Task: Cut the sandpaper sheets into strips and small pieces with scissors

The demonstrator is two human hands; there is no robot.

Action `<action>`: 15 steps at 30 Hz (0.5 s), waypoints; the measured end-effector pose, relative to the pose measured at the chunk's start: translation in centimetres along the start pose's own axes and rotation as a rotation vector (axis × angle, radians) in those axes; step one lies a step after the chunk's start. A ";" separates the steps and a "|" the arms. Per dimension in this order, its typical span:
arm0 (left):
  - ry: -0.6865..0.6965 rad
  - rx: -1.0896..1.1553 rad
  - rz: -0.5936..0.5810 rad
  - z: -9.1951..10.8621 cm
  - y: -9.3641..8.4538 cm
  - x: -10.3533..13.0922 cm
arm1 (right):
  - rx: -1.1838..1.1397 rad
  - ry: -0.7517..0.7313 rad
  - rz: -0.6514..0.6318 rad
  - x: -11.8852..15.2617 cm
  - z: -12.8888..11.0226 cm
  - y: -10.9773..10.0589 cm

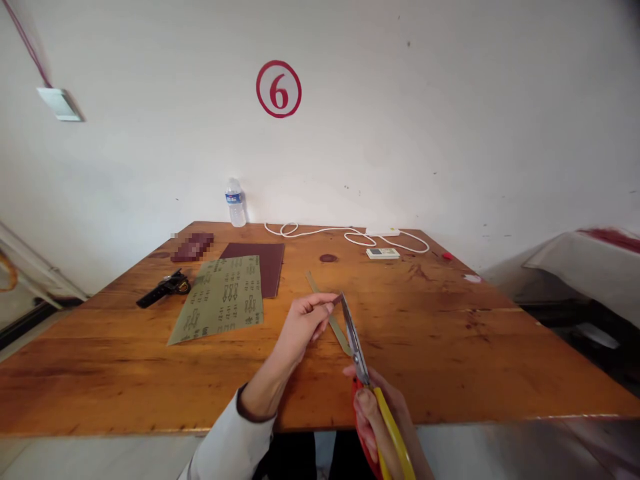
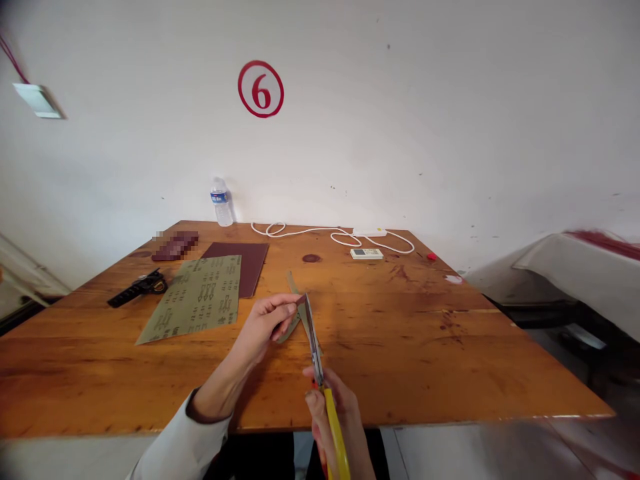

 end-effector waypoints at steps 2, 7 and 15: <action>0.002 0.008 0.000 0.0 0.0 -0.1 | -0.015 0.013 0.024 -0.1 0.1 -0.1; 0.025 0.101 0.020 0.2 -0.3 -0.3 | -0.099 -0.049 0.008 0.0 0.1 -0.2; 0.052 0.133 0.064 0.7 -1.0 -0.5 | -0.083 -0.002 0.031 0.4 -0.3 -0.3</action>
Point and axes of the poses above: each hand's wrist, its own x-axis away from the middle knuckle, its own y-axis out of the palm, z = x × y, the point moved 8 cm from there along -x, towards the middle knuckle, and after that the axes turned 12 degrees about z, right-handed, at the moved point
